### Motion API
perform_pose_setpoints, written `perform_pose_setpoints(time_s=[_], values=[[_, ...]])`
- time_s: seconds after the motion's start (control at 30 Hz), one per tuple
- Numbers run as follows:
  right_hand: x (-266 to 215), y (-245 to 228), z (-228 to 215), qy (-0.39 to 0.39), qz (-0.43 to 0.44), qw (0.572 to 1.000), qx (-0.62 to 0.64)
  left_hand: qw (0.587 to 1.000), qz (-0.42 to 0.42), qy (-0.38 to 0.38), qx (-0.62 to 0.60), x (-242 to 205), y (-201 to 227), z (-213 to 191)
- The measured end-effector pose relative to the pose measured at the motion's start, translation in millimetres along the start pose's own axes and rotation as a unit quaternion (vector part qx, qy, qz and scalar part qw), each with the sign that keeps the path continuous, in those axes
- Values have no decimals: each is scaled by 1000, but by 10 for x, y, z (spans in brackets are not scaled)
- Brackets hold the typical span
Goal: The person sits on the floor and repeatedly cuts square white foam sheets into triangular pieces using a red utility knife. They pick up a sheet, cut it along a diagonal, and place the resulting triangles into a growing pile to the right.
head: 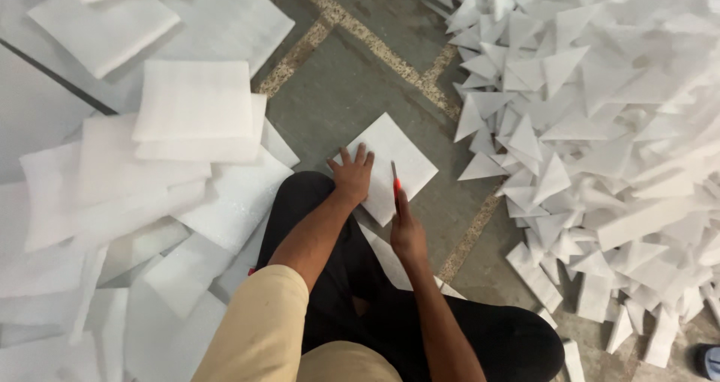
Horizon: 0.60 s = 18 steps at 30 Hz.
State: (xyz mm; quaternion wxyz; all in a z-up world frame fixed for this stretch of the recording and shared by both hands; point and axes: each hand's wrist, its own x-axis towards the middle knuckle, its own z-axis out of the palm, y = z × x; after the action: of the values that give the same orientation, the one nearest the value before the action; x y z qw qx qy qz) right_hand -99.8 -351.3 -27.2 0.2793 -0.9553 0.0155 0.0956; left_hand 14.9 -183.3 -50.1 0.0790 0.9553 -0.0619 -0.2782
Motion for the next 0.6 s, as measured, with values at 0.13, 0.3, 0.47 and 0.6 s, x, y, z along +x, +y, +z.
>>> perform_pose_setpoints(time_s=[0.13, 0.3, 0.47, 0.6], values=[[669, -106, 154, 32, -49, 998, -7, 1000, -1, -20, -9, 55, -6, 2], [1181, -174, 205, 33, -45, 998, -37, 1000, 6, -5, 12, 152, -5, 108], [1414, -230, 239, 34, -49, 996, -59, 999, 3, 39, 21, 220, -11, 166], [1546, -300, 238, 7, -8, 998, -63, 999, 11, 5, 37, 167, -15, 110]])
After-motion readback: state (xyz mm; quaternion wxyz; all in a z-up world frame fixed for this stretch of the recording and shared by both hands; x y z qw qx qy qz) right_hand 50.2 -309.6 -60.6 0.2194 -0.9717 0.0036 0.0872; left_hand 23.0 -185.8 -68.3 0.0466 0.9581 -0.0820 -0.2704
